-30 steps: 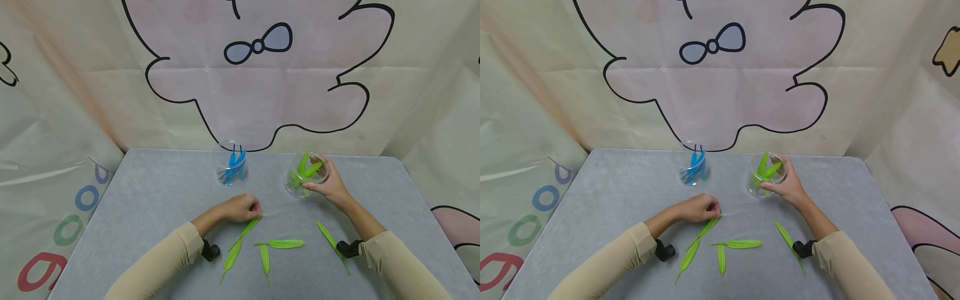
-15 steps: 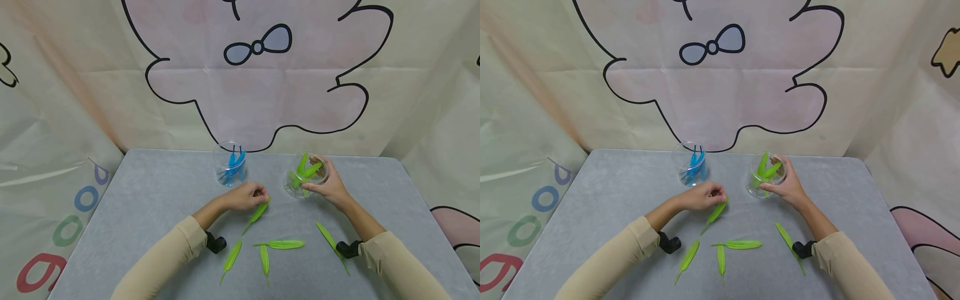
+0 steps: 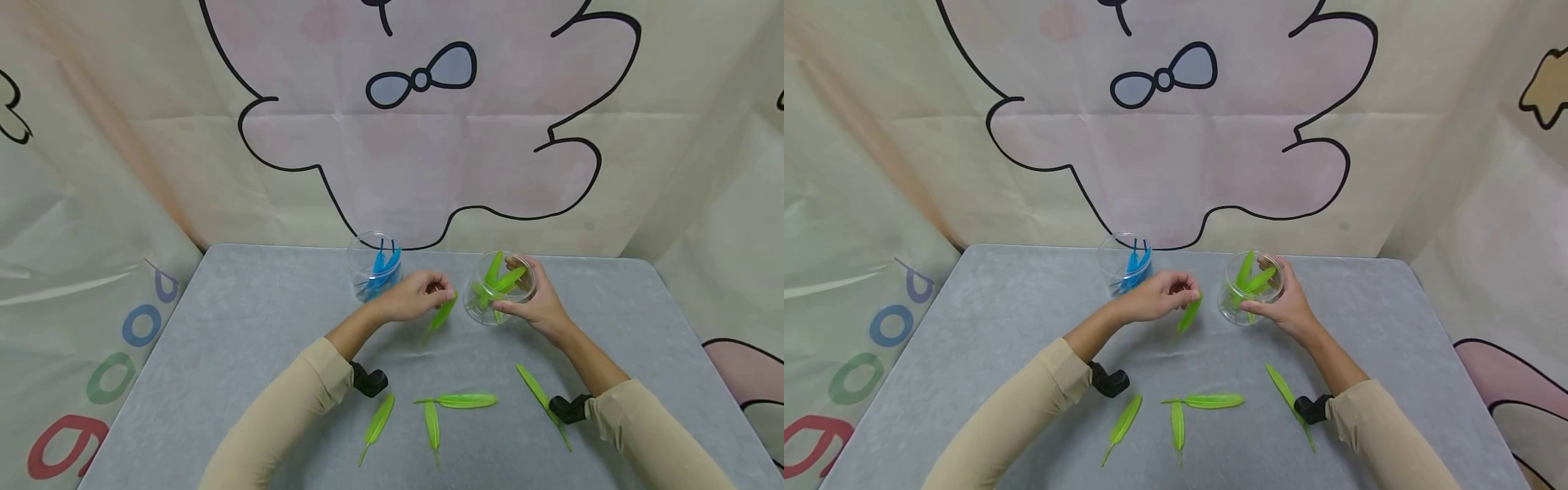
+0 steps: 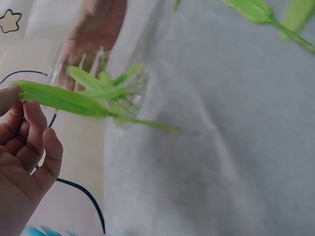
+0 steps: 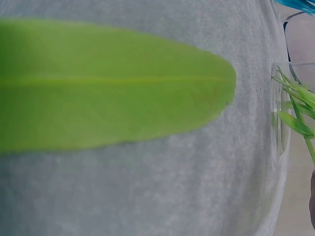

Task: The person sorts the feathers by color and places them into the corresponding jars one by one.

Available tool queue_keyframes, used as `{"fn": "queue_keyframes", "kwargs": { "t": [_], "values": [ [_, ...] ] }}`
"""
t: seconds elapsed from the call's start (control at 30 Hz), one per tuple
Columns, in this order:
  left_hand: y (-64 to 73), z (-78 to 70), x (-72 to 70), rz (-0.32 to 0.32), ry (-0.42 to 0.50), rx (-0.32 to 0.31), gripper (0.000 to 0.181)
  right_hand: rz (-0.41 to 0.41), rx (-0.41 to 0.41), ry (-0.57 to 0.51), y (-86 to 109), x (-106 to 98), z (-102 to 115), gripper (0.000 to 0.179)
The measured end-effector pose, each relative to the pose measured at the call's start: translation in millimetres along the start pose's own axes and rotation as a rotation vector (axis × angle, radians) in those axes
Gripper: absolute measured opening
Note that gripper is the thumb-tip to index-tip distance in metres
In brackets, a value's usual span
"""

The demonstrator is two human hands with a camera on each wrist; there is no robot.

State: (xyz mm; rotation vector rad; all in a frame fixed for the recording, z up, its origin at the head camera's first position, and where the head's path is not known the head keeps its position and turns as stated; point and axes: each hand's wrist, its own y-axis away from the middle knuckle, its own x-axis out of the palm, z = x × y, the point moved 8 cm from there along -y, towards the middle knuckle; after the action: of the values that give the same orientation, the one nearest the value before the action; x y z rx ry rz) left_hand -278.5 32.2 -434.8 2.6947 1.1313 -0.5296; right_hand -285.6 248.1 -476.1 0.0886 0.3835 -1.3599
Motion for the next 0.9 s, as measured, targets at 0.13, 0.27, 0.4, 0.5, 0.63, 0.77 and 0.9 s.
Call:
{"fn": "queue_keyframes", "kwargs": {
  "t": [0.13, 0.27, 0.4, 0.5, 0.63, 0.77, 0.9],
  "values": [
    [-8.5, -10.7, -6.3, -0.053, -0.002, 0.023, 0.015, -0.001, 0.005, -0.009, -0.3, 0, 0, 0.094],
    [-16.3, -21.6, -11.5, -0.119, 0.000, 0.046, 0.015, 0.000, 0.005, -0.022, -0.8, 0, 0, 0.093],
    [-23.3, -34.3, -15.3, -0.185, 0.028, 0.090, 0.015, 0.001, 0.008, -0.028, -1.0, 0, 0, 0.092],
    [-27.2, -44.3, -17.2, -0.218, 0.063, 0.126, 0.015, 0.000, 0.010, -0.024, -0.8, 0, -1, 0.093],
    [-31.0, -56.3, -19.5, -0.244, 0.104, 0.160, 0.015, -0.002, 0.011, -0.027, -0.6, 0, -2, 0.093],
    [-34.3, -67.5, -22.3, -0.270, 0.115, 0.193, 0.015, -0.003, 0.008, -0.026, -0.8, 0, -2, 0.092],
    [-39.2, -76.1, -24.9, -0.293, 0.131, 0.218, 0.015, -0.005, 0.005, -0.017, -0.9, 0, -2, 0.092]
  ]
}}
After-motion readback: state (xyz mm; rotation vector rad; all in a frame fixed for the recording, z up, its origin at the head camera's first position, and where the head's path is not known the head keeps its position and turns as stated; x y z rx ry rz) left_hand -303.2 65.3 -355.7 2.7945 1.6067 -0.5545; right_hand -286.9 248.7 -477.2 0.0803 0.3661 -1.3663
